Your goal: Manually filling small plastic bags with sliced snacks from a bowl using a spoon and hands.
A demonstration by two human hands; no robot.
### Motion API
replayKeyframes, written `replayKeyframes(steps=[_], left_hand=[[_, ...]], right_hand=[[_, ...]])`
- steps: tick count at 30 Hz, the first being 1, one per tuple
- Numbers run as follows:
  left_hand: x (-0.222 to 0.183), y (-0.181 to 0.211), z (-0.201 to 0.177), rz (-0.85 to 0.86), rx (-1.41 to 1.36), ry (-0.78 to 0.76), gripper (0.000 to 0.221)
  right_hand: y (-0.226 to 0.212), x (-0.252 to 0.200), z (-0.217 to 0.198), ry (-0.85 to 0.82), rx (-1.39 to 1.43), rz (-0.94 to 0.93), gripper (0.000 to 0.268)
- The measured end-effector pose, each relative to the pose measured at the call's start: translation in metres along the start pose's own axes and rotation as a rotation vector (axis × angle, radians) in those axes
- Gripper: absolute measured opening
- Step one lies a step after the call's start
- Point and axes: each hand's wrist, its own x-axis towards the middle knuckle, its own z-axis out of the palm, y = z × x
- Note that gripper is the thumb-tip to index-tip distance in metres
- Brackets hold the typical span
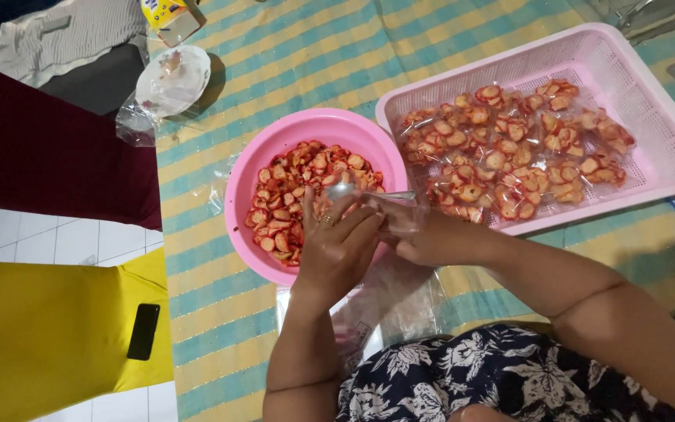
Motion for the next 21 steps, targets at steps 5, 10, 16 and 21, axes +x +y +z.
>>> replayKeyframes(steps=[5, 10, 16, 21], left_hand=[[-0.002, -0.005, 0.008, -0.028, 0.028, 0.053, 0.024], [-0.001, -0.011, 0.019, -0.383, -0.480, 0.479, 0.084], [0.003, -0.006, 0.030, -0.783, -1.562, 0.594, 0.092], [-0.005, 0.001, 0.058, -0.786, -1.651, 0.615, 0.079]], right_hand=[[0.040, -0.032, 0.042, 0.069, -0.267, -0.020, 0.026], [0.052, -0.034, 0.045, 0.051, -0.096, 0.168, 0.066], [0.018, -0.018, 0.025, 0.039, 0.048, 0.178, 0.071], [0.065, -0.045, 0.080, 0.146, -0.077, 0.040, 0.057]])
